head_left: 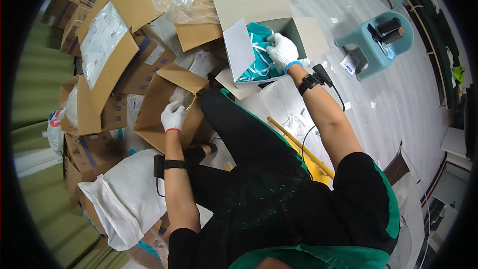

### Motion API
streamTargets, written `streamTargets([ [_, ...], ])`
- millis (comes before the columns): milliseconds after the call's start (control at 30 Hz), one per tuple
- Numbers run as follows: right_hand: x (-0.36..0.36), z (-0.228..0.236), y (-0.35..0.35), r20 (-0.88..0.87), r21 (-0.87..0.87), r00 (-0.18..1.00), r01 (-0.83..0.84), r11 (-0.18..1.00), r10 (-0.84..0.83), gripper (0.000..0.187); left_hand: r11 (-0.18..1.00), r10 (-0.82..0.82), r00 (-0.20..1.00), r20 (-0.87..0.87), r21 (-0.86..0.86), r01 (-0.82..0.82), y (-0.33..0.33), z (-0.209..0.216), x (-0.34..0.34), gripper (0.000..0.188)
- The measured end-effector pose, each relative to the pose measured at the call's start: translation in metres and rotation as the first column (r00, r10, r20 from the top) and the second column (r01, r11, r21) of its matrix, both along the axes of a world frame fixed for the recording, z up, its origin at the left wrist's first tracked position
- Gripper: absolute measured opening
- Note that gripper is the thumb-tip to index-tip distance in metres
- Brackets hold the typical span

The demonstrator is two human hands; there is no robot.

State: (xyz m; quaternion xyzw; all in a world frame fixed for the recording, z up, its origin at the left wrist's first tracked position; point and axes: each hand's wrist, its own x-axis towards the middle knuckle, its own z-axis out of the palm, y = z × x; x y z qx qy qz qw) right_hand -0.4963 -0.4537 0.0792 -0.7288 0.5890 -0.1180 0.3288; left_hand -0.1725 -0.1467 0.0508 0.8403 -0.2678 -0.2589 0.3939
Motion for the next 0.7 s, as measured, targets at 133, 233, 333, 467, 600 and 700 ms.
streamTargets([
  [133,0.005,-0.024,-0.028,0.153,0.117,0.983,0.081,0.99,-0.098,0.041,0.999,-0.033,0.999,0.036,0.026,0.032,-0.01,0.011,-0.018,0.034],
  [233,0.016,-0.03,-0.031,0.28,0.362,0.94,0.084,0.928,-0.194,0.033,0.995,-0.093,0.974,0.208,0.055,0.084,-0.008,0.018,-0.021,0.033],
  [333,0.001,0.029,-0.004,0.194,0.006,0.968,0.161,0.987,-0.159,0.024,0.963,-0.096,0.96,0.264,0.267,0.023,-0.024,0.064,-0.046,0.032],
  [467,-0.028,0.07,0.03,0.358,-0.596,0.931,0.172,0.785,0.068,0.008,0.93,-0.25,0.817,0.52,0.362,0.055,-0.027,0.08,-0.058,0.029],
  [600,-0.049,0.095,0.035,0.236,-0.838,0.939,0.067,0.541,0.249,0.017,0.956,-0.151,0.666,0.73,-0.065,0.288,-0.058,0.08,-0.078,0.029],
  [700,-0.053,0.127,0.052,0.12,-0.92,0.92,-0.039,0.391,0.374,0.026,0.917,-0.287,0.949,0.133,-0.247,0.312,-0.091,0.125,-0.118,0.04],
])
